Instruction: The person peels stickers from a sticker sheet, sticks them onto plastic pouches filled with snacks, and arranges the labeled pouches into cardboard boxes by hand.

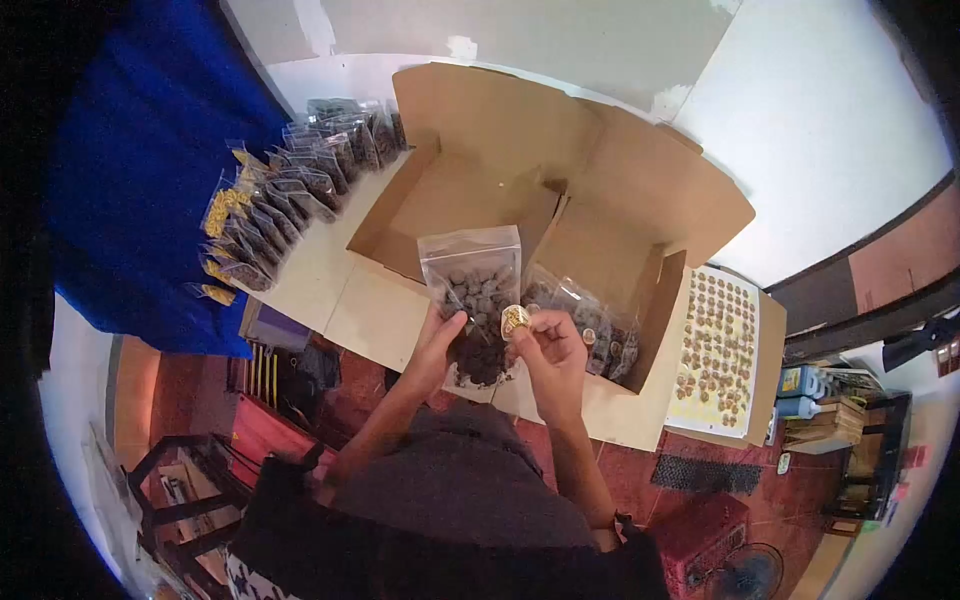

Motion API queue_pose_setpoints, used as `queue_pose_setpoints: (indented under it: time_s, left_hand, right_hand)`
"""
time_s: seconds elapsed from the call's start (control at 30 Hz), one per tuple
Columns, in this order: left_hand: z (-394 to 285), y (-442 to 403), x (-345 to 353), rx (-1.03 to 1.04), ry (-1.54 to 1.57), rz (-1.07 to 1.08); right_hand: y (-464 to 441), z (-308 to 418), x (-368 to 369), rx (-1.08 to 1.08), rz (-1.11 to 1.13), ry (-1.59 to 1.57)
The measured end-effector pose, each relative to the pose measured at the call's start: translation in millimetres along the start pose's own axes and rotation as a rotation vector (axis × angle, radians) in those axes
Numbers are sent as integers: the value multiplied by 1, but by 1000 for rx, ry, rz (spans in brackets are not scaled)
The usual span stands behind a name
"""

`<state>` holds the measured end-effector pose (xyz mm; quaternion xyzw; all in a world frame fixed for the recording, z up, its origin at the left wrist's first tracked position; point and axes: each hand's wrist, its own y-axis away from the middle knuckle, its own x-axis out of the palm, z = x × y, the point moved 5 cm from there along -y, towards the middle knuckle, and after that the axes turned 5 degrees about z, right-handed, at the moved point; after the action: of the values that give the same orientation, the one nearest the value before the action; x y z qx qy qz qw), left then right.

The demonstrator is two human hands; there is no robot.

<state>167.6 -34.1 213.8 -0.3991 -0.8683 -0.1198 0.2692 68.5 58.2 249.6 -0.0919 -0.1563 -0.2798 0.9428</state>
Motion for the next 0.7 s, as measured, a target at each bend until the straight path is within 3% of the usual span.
queue_pose_setpoints:
  time_s: [0.23,0.37,0.7]
  left_hand:
    - [7,3,0,-84,-64,-46]
    - [9,6,-1,-80,-73,-30]
    - [14,12,-9,-129,-44,25]
  right_hand:
    - [7,-16,-1,88,86,65]
    - [10,-11,0,45,7,-108]
    - [21,-18,1,133,-115,78]
